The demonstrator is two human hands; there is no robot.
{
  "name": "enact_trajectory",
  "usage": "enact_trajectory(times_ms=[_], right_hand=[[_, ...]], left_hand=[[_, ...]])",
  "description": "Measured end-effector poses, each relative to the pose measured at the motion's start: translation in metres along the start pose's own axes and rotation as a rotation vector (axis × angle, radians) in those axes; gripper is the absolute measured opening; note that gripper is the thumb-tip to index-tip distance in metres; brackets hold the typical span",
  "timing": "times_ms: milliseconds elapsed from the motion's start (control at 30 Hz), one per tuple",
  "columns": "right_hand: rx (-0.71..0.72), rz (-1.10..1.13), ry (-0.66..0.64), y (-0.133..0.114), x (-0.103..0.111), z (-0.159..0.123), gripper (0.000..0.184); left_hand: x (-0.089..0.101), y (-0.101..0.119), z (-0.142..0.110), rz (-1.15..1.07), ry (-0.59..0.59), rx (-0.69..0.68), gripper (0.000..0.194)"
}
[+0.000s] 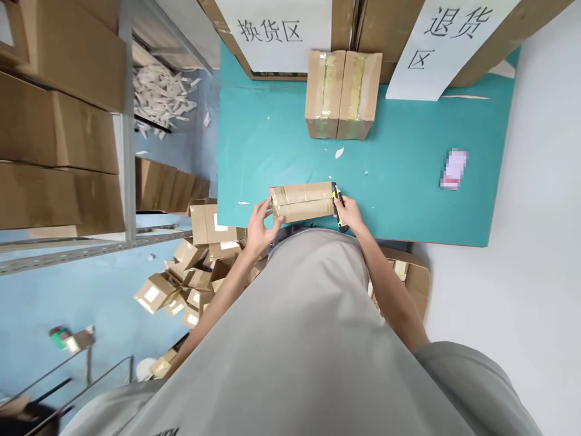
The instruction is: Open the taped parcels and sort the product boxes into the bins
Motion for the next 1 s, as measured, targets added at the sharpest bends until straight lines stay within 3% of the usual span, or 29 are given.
enact_trajectory(times_ms=[200, 300, 400, 500, 667, 767, 900, 1000], right_hand=[[-0.012, -0.359, 0.193, -0.004, 0.061, -0.036, 0.025], [-0.072, -0.462, 0.244, -0.003, 0.078, -0.048, 0.029], [-0.098, -0.517, 0.246, -0.004, 0.083, -0.05, 0.033], [-0.081, -0.607, 0.245, -0.009, 0.082, -0.048, 0.04], [-0.002, -0.825, 0.302, -0.033, 0.082, -0.054, 0.054], [0.115, -0.99, 0.272, -0.064, 0.067, -0.065, 0.055], [0.273, -1.202, -0.109, -0.099, 0.01, -0.073, 0.052], [0.267, -1.338, -0.286, -0.116, -0.019, -0.076, 0.052]], left_hand=[[-0.07, -0.01, 0.033, -0.358, -0.158, 0.022, 0.076], [-0.099, -0.008, 0.051, -0.394, -0.206, 0.025, 0.078], [-0.108, -0.008, 0.065, -0.377, -0.197, 0.03, 0.079], [-0.109, -0.01, 0.073, -0.407, -0.2, 0.017, 0.063], [-0.109, -0.017, 0.075, -0.484, -0.236, 0.004, 0.056], [-0.11, -0.018, 0.075, -0.48, -0.243, -0.007, 0.053], [-0.11, -0.019, 0.076, -0.491, -0.242, -0.02, 0.049], [-0.111, -0.02, 0.078, -0.496, -0.242, -0.01, 0.05]])
Point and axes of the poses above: each hand's wrist, its own z-axis towards the middle knuckle, its own x-axis out of the back of the hand, y = z × x, the point moved 8 cm from there along z, towards the middle knuckle, and after that the axes turned 9 degrees about -y, right-handed, at the moved point
